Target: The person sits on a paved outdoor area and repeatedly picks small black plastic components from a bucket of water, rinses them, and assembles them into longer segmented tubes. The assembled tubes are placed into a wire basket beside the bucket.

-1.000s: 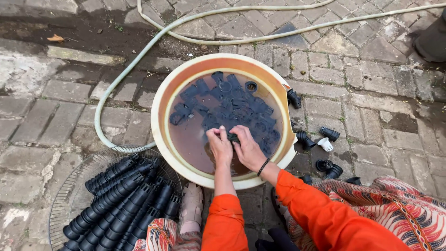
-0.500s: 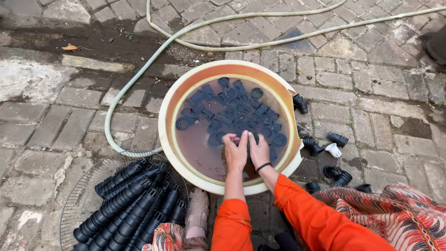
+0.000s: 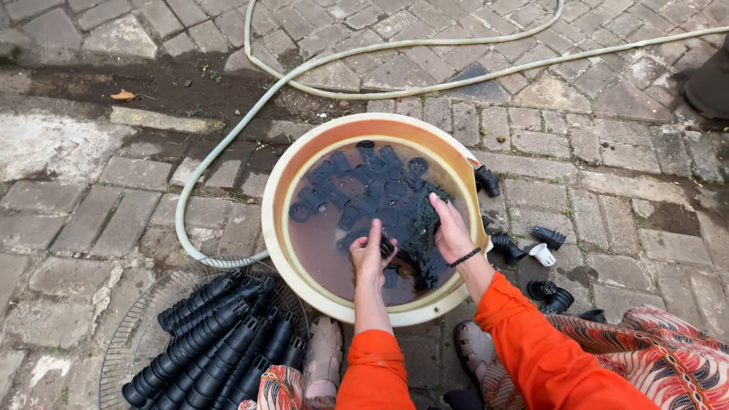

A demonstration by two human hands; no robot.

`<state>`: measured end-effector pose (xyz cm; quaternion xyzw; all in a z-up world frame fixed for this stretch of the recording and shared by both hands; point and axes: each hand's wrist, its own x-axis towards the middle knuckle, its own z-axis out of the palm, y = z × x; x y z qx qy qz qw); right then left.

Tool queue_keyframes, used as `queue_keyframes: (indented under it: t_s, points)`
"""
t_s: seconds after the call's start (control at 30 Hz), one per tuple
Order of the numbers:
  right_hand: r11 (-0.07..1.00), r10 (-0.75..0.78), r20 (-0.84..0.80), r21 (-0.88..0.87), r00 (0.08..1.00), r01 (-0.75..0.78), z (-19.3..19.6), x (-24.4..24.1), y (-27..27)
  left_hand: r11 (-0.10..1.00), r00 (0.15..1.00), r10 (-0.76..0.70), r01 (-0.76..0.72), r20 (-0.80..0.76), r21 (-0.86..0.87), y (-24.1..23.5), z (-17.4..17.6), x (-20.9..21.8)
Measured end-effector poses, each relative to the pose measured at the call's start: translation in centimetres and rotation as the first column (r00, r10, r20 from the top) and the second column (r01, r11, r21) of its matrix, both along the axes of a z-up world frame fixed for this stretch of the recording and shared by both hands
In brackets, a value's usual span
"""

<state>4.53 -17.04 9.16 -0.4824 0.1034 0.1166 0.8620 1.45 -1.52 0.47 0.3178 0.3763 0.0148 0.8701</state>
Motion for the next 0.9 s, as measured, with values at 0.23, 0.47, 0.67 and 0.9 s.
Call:
queue_keyframes:
  t_s: [0.23, 0.47, 0.67, 0.9]
  points:
    - [0.955, 0.12, 0.118, -0.286, 0.986, -0.082, -4.0, 1.0, -0.8, 0.876, 0.896, -0.431, 0.388, 0.105, 0.286, -0.9, -0.7, -0.5]
    - [0.21, 0.663, 0.157, -0.977, 0.732, 0.019, -1.2, -2.1, 0.5, 0.825, 0.92, -0.383, 0.38, -0.08, 0.42, -0.6, -0.5, -0.7]
    - [0.218, 0.649, 0.179, -0.975, 0.739, 0.045, -0.9, -2.4, 0.5, 0.794, 0.909, -0.388, 0.413, -0.152, 0.447, -0.1, -0.1, -0.6]
    - [0.249, 0.81, 0.329, -0.942, 0.486, 0.223, 2.1, -0.9, -0.6, 0.921, 0.983, -0.128, 0.166, -0.129, 0.351, 1.5, -1.1, -0.3]
